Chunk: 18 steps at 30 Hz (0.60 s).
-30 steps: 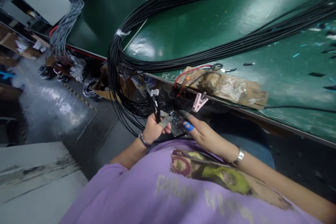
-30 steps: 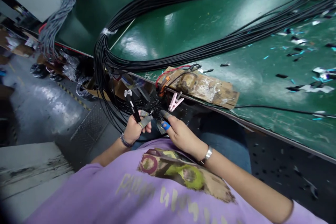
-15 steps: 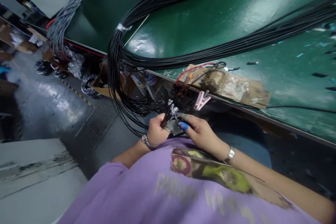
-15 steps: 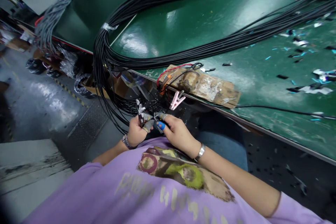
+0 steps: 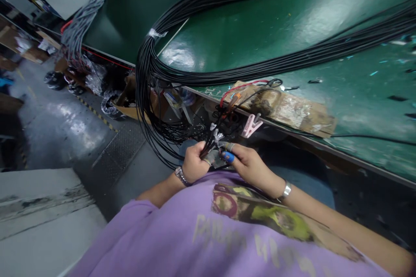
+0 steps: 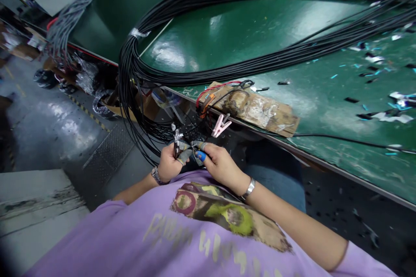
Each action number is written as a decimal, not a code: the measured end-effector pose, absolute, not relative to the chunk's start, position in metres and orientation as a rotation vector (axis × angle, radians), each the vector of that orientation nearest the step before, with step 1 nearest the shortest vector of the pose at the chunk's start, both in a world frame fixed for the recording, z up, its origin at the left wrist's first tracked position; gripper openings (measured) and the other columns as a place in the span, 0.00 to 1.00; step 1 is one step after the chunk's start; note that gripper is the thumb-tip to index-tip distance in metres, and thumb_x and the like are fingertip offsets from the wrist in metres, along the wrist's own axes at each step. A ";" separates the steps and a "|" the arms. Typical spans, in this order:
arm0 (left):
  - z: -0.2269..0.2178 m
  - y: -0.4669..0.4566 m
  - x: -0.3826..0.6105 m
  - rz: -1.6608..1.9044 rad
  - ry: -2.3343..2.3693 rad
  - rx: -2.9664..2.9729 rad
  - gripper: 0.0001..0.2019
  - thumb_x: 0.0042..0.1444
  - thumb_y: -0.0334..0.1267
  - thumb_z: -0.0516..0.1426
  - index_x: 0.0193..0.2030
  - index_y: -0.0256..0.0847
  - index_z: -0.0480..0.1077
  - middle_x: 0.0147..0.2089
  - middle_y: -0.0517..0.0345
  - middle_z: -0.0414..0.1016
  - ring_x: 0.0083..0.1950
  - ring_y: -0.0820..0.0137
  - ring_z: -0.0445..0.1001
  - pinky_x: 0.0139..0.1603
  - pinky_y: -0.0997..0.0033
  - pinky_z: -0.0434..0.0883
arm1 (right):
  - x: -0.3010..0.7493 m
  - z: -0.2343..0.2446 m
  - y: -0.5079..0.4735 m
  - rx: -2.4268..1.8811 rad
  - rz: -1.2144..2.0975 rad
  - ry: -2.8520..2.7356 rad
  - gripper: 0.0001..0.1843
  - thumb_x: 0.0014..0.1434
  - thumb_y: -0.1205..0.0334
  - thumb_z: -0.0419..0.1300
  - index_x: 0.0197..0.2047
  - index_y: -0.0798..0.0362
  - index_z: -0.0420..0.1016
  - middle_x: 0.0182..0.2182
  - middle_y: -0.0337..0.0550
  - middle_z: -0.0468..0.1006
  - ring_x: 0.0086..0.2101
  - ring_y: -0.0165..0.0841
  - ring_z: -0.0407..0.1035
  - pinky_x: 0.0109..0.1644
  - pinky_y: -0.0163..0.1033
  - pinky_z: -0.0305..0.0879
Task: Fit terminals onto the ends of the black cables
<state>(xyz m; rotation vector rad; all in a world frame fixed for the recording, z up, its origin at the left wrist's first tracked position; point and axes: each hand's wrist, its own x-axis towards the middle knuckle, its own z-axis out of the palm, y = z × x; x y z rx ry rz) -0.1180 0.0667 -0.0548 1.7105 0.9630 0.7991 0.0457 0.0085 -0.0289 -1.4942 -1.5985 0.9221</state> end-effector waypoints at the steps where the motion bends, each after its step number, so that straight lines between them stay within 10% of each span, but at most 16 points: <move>1: -0.056 0.066 -0.118 0.796 0.970 1.723 0.11 0.52 0.42 0.59 0.25 0.38 0.65 0.20 0.62 0.66 0.22 0.77 0.62 0.23 0.77 0.62 | 0.046 -0.029 0.009 -1.503 0.926 -1.596 0.14 0.60 0.57 0.50 0.32 0.50 0.75 0.28 0.45 0.77 0.29 0.36 0.68 0.35 0.41 0.67; 9: -0.060 0.068 -0.121 0.885 1.025 1.905 0.09 0.48 0.41 0.62 0.26 0.39 0.68 0.24 0.59 0.68 0.27 0.74 0.65 0.31 0.74 0.65 | 0.047 -0.033 0.008 -1.556 1.033 -1.478 0.16 0.59 0.52 0.51 0.26 0.51 0.72 0.22 0.41 0.74 0.24 0.34 0.66 0.28 0.38 0.64; 18: -0.040 0.079 -0.114 0.495 0.926 1.293 0.24 0.43 0.56 0.62 0.18 0.38 0.60 0.14 0.67 0.58 0.15 0.82 0.54 0.16 0.79 0.53 | 0.047 -0.035 0.007 -1.524 1.064 -1.457 0.17 0.59 0.52 0.52 0.29 0.52 0.76 0.22 0.40 0.74 0.26 0.34 0.67 0.30 0.38 0.66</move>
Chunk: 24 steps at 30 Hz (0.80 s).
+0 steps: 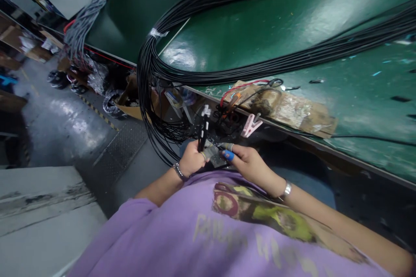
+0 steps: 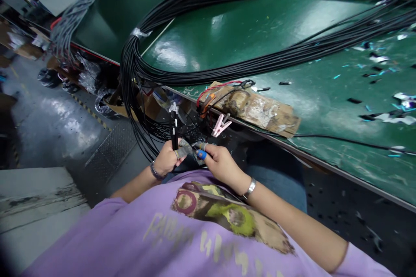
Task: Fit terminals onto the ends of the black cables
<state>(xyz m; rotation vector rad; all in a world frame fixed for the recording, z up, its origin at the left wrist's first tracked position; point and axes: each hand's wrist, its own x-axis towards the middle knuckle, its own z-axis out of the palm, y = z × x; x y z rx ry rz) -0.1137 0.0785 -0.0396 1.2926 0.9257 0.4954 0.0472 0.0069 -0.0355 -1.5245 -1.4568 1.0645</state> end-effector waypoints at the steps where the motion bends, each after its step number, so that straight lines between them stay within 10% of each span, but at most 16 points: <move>1: -0.038 0.081 -0.113 0.441 0.911 1.207 0.25 0.41 0.57 0.62 0.18 0.38 0.59 0.13 0.68 0.57 0.13 0.83 0.51 0.14 0.79 0.49 | 0.048 -0.035 0.007 -1.524 1.053 -1.472 0.17 0.59 0.52 0.52 0.29 0.52 0.76 0.22 0.40 0.74 0.25 0.34 0.66 0.29 0.37 0.65; 12: -0.032 0.091 -0.118 0.137 0.719 0.663 0.23 0.32 0.43 0.67 0.22 0.40 0.55 0.11 0.72 0.54 0.09 0.84 0.45 0.11 0.81 0.41 | 0.047 -0.030 0.006 -1.452 0.940 -1.587 0.16 0.60 0.53 0.52 0.26 0.51 0.71 0.22 0.42 0.72 0.24 0.33 0.65 0.31 0.39 0.65; 18: -0.034 0.087 -0.117 0.276 0.750 0.781 0.21 0.35 0.46 0.66 0.24 0.40 0.57 0.12 0.70 0.56 0.10 0.84 0.47 0.11 0.81 0.42 | 0.049 -0.031 0.005 -1.479 0.978 -1.369 0.15 0.57 0.53 0.57 0.44 0.53 0.73 0.38 0.46 0.79 0.37 0.38 0.72 0.43 0.43 0.70; 24: -0.030 0.081 -0.117 0.276 0.815 1.061 0.22 0.40 0.52 0.64 0.20 0.38 0.58 0.13 0.69 0.56 0.11 0.84 0.48 0.12 0.80 0.43 | 0.049 -0.031 0.008 -1.431 0.937 -1.355 0.11 0.57 0.54 0.58 0.36 0.52 0.74 0.31 0.43 0.78 0.32 0.35 0.71 0.38 0.40 0.70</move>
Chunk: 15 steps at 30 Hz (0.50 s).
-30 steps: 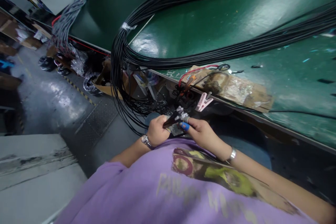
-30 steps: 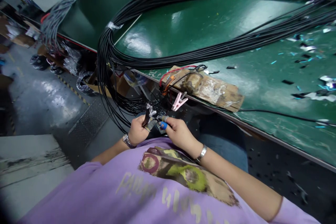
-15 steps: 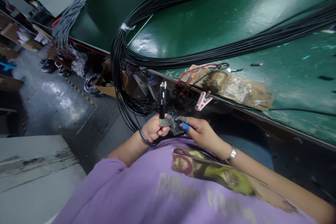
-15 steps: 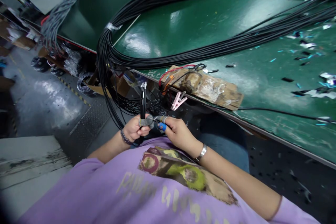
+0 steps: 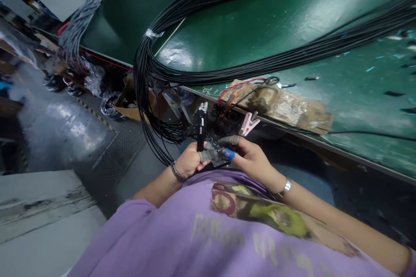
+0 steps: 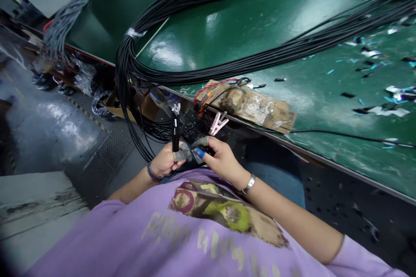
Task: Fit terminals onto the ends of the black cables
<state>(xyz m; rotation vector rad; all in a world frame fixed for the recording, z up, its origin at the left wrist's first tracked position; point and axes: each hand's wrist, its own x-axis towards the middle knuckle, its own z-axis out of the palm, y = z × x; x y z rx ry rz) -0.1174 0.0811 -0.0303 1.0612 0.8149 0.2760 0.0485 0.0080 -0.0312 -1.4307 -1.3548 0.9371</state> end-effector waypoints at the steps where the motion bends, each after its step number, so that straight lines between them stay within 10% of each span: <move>1: -0.029 0.081 -0.118 0.248 0.831 1.110 0.22 0.41 0.52 0.63 0.20 0.38 0.59 0.13 0.69 0.56 0.11 0.84 0.49 0.12 0.80 0.45 | 0.049 -0.031 0.008 -1.419 0.935 -1.386 0.10 0.57 0.54 0.57 0.33 0.52 0.73 0.29 0.43 0.77 0.30 0.34 0.69 0.36 0.39 0.69; 8: -0.031 0.078 -0.123 0.408 0.844 1.508 0.16 0.44 0.48 0.64 0.26 0.34 0.69 0.23 0.62 0.68 0.25 0.79 0.63 0.26 0.79 0.63 | 0.053 -0.024 0.008 -1.421 0.912 -1.499 0.08 0.54 0.59 0.57 0.26 0.53 0.69 0.25 0.41 0.72 0.27 0.32 0.65 0.32 0.38 0.63; 15: -0.026 0.087 -0.128 0.115 0.638 1.371 0.23 0.38 0.55 0.65 0.22 0.34 0.67 0.15 0.66 0.60 0.15 0.83 0.55 0.16 0.80 0.54 | 0.049 -0.020 0.017 -1.266 1.668 -0.975 0.20 0.43 0.47 0.66 0.23 0.53 0.65 0.19 0.33 0.64 0.21 0.25 0.55 0.26 0.34 0.56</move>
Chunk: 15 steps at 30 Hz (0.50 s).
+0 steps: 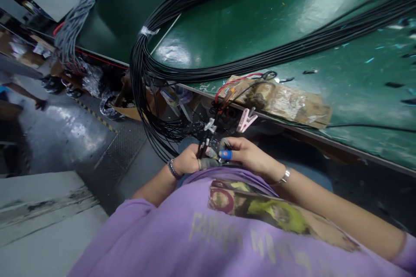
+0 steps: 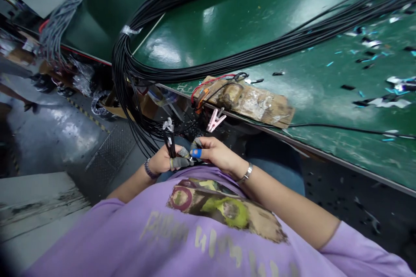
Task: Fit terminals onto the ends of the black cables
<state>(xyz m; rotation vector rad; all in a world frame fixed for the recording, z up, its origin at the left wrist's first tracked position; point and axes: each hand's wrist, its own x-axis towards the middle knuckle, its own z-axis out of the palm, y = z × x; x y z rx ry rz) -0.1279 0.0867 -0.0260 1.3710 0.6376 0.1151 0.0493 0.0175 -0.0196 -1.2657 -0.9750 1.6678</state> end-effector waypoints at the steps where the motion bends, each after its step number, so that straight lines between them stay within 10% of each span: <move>1: -0.027 0.087 -0.128 0.104 0.652 1.345 0.24 0.38 0.56 0.65 0.22 0.34 0.67 0.16 0.66 0.62 0.15 0.83 0.56 0.15 0.80 0.54 | 0.048 -0.023 0.018 -1.251 1.722 -0.889 0.21 0.42 0.46 0.67 0.23 0.53 0.64 0.18 0.31 0.62 0.20 0.24 0.53 0.24 0.32 0.53; 15: -0.022 0.081 -0.119 0.116 0.850 1.224 0.23 0.42 0.55 0.63 0.20 0.37 0.61 0.13 0.69 0.59 0.12 0.84 0.52 0.11 0.81 0.50 | 0.058 -0.023 0.010 -1.498 0.970 -1.547 0.07 0.55 0.61 0.54 0.29 0.53 0.71 0.26 0.42 0.75 0.28 0.33 0.68 0.33 0.38 0.66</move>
